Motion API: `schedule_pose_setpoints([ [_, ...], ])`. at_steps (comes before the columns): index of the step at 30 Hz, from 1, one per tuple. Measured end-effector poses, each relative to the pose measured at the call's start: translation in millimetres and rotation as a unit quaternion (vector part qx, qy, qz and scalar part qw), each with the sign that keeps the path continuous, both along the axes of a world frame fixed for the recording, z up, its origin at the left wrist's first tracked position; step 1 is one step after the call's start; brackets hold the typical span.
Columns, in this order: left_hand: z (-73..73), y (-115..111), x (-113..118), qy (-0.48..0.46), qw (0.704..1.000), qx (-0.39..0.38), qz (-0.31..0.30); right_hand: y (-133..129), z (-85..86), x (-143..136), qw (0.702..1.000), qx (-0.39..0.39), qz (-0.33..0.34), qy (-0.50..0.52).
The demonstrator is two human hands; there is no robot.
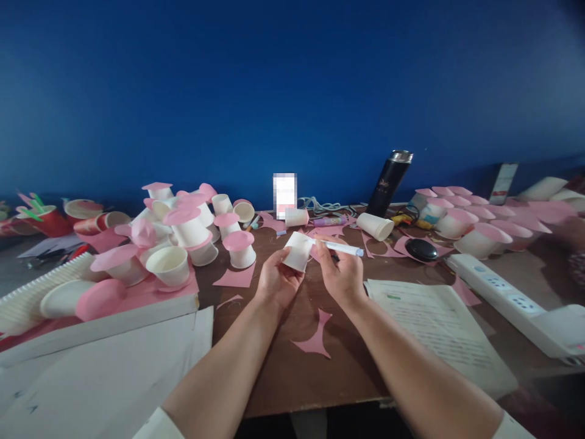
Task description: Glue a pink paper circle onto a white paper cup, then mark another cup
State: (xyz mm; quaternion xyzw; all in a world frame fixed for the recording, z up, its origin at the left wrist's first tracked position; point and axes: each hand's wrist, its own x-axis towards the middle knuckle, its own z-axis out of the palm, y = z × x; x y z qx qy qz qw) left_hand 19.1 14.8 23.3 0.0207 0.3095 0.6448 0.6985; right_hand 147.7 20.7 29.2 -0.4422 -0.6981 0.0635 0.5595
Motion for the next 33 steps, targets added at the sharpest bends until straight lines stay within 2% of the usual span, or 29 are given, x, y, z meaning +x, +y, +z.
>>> schedule_pose_setpoints([
  [33, -2.0, 0.5, -1.7, -0.008, 1.0, 0.013, 0.009, -1.3, -2.7, -2.1, 1.0, -0.011, 0.013, -0.011],
])
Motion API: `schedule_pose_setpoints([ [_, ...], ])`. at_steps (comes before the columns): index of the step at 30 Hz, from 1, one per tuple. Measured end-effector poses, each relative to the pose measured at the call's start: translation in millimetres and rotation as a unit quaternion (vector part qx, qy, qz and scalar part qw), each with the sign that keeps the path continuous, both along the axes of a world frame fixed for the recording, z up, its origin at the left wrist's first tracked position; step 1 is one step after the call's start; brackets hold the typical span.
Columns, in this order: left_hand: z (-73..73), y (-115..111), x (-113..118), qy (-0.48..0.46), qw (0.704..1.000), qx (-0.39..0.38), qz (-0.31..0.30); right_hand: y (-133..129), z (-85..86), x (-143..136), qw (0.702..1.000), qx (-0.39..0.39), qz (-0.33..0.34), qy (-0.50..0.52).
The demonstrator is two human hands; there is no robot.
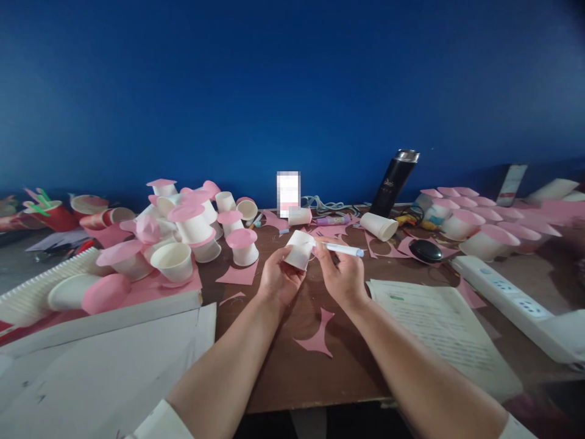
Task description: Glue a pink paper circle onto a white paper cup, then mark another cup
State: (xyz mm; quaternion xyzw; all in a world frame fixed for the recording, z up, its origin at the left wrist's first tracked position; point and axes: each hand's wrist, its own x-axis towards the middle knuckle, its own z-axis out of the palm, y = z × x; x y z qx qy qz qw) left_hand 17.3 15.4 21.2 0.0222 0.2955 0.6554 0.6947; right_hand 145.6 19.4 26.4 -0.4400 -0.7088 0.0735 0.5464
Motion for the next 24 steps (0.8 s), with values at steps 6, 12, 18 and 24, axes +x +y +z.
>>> schedule_pose_setpoints([
  [6, 0.1, 0.8, -0.7, -0.001, 1.0, -0.001, 0.005, -0.4, -2.5, -0.2, 1.0, 0.003, -0.006, -0.012],
  [12, 2.3, 0.3, -1.0, -0.005, 1.0, -0.008, 0.01, 0.0, -3.6, -1.4, 1.0, 0.014, 0.002, -0.009],
  [18, 2.2, 0.7, -1.2, -0.006, 1.0, -0.009, 0.013, -0.8, -3.6, -1.8, 1.0, 0.027, 0.007, -0.01],
  [24, 3.0, 1.0, -1.3, -0.002, 1.0, -0.004, 0.009, -1.4, -3.7, -2.2, 1.0, 0.018, 0.014, -0.007],
])
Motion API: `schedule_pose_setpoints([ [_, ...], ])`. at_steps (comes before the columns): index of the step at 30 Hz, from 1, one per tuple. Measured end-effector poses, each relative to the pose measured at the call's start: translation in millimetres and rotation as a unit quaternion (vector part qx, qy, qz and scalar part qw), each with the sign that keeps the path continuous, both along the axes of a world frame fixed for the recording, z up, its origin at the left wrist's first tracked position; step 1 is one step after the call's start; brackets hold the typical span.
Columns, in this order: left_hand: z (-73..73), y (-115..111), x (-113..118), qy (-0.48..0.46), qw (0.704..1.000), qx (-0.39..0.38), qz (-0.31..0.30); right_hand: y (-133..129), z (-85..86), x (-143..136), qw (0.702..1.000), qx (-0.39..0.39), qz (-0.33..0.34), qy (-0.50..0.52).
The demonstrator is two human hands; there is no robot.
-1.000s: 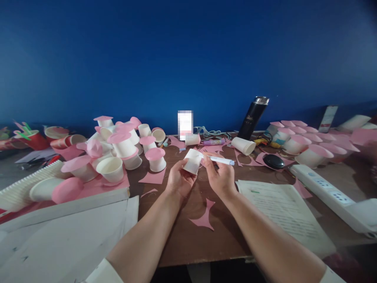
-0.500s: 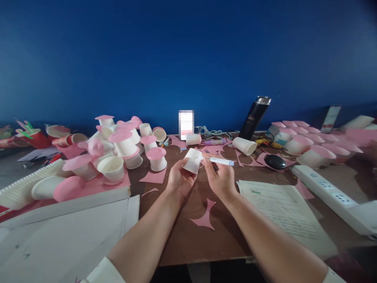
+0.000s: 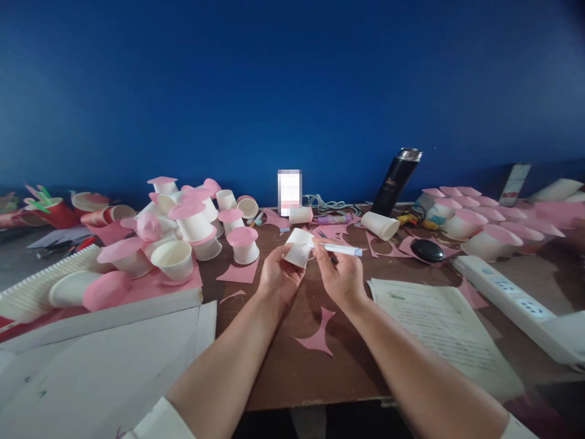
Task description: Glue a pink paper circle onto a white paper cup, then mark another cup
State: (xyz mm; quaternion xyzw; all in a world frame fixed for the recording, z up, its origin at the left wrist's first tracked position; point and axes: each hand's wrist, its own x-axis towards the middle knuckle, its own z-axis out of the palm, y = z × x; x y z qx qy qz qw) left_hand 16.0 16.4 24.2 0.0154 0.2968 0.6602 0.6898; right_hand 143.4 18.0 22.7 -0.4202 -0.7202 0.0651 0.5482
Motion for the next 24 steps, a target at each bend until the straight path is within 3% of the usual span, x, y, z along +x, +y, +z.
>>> schedule_pose_setpoints([
  [11, -3.0, -0.7, 0.0, -0.004, 1.0, 0.024, 0.005, -3.5, 6.8, 0.6, 0.999, 0.026, -0.018, 0.041],
  [24, 6.0, -4.9, 3.9, 0.021, 1.0, 0.004, 0.004, -4.7, 8.1, -2.3, 0.999, 0.019, 0.025, 0.021],
])
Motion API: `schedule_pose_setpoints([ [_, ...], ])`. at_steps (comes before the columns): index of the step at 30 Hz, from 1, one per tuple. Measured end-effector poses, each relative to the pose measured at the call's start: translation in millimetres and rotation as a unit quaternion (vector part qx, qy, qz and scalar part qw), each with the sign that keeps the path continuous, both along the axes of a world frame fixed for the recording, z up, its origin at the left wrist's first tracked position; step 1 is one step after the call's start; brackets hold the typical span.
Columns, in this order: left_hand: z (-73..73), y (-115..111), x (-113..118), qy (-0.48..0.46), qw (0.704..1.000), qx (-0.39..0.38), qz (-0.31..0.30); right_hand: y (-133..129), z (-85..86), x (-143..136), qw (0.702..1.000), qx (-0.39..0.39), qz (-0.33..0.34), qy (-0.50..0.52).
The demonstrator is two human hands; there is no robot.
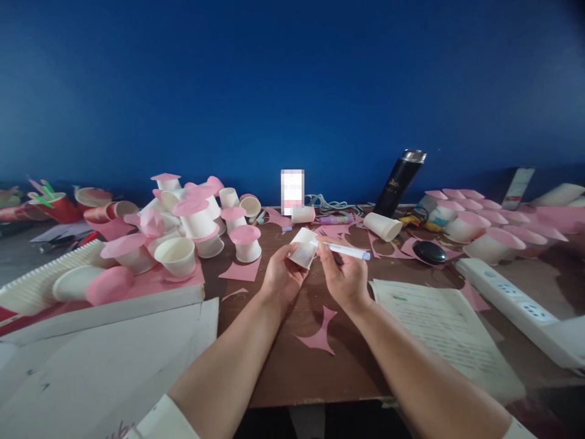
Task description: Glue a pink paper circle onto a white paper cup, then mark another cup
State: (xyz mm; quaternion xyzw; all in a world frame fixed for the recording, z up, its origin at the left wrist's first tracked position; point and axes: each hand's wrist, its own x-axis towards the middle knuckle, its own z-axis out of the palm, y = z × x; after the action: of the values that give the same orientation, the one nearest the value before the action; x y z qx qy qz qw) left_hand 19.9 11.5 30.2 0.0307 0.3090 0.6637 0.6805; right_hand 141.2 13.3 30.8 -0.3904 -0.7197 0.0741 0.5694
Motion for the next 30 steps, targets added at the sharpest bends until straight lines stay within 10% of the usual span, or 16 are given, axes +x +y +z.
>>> schedule_pose_setpoints([
  [30, 1.0, 0.3, 0.0, -0.008, 1.0, -0.001, -0.007, 0.7, -0.8, -1.3, 1.0, 0.02, -0.007, -0.016],
])
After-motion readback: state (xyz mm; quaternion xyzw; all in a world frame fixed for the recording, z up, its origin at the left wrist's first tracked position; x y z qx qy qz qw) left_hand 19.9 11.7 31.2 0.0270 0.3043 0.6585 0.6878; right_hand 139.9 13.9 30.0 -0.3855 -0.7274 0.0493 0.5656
